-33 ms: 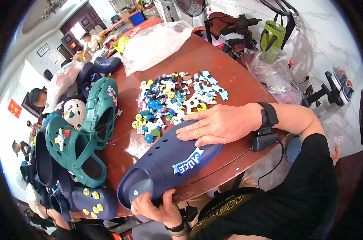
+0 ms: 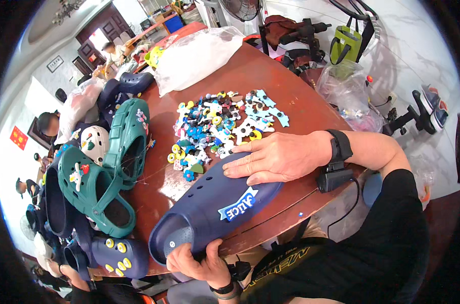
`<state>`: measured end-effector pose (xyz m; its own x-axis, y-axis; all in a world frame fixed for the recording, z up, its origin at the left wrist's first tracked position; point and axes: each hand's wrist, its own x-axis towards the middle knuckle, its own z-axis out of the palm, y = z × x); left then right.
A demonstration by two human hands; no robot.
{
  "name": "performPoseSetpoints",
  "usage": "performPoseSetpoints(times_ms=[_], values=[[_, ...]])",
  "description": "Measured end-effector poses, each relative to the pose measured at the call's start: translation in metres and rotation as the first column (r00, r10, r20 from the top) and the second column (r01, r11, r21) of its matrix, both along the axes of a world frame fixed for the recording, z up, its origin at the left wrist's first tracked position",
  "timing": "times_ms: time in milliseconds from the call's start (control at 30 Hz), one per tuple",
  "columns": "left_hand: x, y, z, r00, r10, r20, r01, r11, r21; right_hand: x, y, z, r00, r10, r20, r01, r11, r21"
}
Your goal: Decorating Croc-style shoes by inserting plastic charms into the holes.
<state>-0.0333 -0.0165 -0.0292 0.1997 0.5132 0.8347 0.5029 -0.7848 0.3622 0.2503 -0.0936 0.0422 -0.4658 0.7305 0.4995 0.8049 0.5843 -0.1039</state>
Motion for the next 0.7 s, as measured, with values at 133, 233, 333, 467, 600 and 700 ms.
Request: performPoseSetpoints(times_ms=[133,233,333,467,600,700], values=[[-0.004,-0.003,-0.001,0.999,-0.014,-0.033,0.012,0.998,-0.06,0.005,0.002,0.0,0.949,-0.097,-0.299,0.042,0.982,-0.185],[-0.001,-0.003,-0.002,1.0,-0.017,0.018,0.018,1.0,-0.016,0.01,0.007,0.002,0.818,-0.24,-0.522,0.084,0.949,-0.305],[0.001,-0.003,0.003,1.0,0.007,-0.024,-0.008,1.0,-0.01,0.018,0.015,0.003,0.756,-0.314,-0.574,0.164,0.94,-0.299],[0.003,-0.004,0.004,1.0,0.002,0.016,-0.002,1.0,-0.027,0.019,0.019,0.001,0.913,-0.256,-0.316,0.304,0.946,0.112],[-0.006,-0.001,0.003,0.998,-0.019,-0.068,0.016,0.999,-0.035,-0.016,0.004,0.011,0.989,-0.071,-0.13,0.099,0.969,0.227],[-0.007,-0.004,0.011,0.993,-0.044,-0.11,0.034,0.995,-0.092,-0.042,-0.008,0.002,0.997,-0.02,-0.07,0.033,0.983,0.183]])
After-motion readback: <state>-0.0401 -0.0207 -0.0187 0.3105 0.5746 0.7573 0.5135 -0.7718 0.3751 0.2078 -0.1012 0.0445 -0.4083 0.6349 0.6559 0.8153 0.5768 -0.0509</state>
